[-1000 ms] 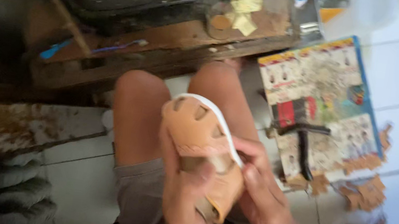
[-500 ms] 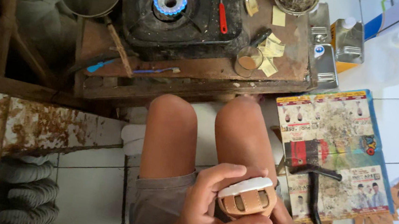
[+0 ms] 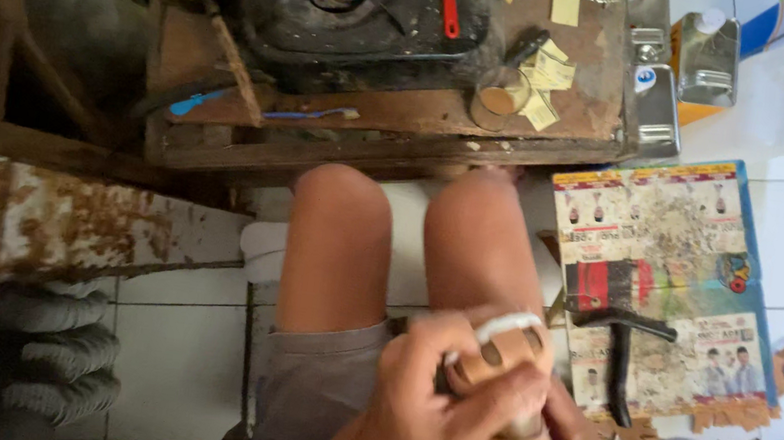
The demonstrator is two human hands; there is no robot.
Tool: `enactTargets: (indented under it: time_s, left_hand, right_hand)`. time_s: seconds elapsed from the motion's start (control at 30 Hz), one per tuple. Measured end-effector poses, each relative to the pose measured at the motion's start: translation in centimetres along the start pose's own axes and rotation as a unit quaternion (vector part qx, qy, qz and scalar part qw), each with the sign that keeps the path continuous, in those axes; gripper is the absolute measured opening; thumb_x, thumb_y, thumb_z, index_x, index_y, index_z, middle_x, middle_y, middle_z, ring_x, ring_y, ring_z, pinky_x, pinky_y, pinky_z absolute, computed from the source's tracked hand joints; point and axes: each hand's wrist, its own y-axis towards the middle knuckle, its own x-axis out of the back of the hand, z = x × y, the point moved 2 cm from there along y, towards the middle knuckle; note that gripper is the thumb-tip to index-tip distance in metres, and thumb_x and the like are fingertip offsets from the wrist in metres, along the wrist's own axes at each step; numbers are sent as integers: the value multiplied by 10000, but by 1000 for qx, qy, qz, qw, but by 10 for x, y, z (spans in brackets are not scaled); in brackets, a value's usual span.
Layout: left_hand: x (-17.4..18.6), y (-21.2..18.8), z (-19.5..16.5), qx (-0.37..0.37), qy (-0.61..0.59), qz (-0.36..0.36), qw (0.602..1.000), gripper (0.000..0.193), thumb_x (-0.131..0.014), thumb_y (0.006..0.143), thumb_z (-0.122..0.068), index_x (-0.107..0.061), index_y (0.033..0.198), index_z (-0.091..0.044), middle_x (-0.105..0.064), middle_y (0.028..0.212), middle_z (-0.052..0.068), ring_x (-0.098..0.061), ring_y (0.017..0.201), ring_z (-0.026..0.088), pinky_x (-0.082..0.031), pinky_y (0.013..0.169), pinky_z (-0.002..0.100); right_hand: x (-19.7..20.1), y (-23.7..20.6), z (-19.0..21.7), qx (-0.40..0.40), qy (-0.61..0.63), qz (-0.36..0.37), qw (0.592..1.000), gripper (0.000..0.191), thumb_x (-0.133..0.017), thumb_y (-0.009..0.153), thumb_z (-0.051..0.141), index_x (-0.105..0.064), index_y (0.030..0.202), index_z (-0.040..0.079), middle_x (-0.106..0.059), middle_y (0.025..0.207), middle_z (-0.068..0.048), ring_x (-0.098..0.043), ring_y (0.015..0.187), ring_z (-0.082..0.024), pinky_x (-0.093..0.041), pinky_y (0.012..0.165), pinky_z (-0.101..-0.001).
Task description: The person sits on the floor and assembles a child's sandal: they hold the leather upper on a last, heat the white rubber sole over a gas burner, press the upper onto the sole, and trim the sole edge with a knife, repeating heating and pressing before setting the finished sandal on the work table.
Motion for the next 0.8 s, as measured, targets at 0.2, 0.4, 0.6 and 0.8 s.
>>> enactTargets:
  time_s: [0.2,0.4,0.6,0.8]
  left_hand:
    - [-26,14,21,46,-84,-1,995,769,-744,917,-35,-229,1486,15,-473,1475,275,-560,1344,321,-450,1126,427]
    - [-17,5,56,216,-107,58,969,559,-647,947,16,-435,1464,27,-634,1393,214,-642,1284,290,-501,1086,406]
    - [-15,-1,69,244,-132,40,960,409,-640,939,33,-576,1342,58,-694,1293,196,-699,1193,267,-542,1026,388]
    - [-14,-5,69,268,-141,34,953,381,-625,948,21,-588,1325,58,-704,1275,186,-708,1172,268,-556,1016,379]
  right_hand:
    - [87,55,38,66,156,-136,976,599,-552,1044,447,-525,1459,16,-647,1290,-110,-627,1132,-238,-487,953,-443]
    - [175,135,58,-43,123,-359,924,590,-625,946,466,-548,1420,123,-667,1266,-68,-639,1059,-216,-486,918,-395]
    - [195,124,66,-125,-193,-396,889,655,-666,886,349,-545,1475,92,-661,1073,-227,-642,886,-411,-534,778,-583]
    - [215,118,91,22,-517,-399,757,828,-868,747,267,-511,1450,14,-665,1184,-232,-680,939,-317,-576,775,-417]
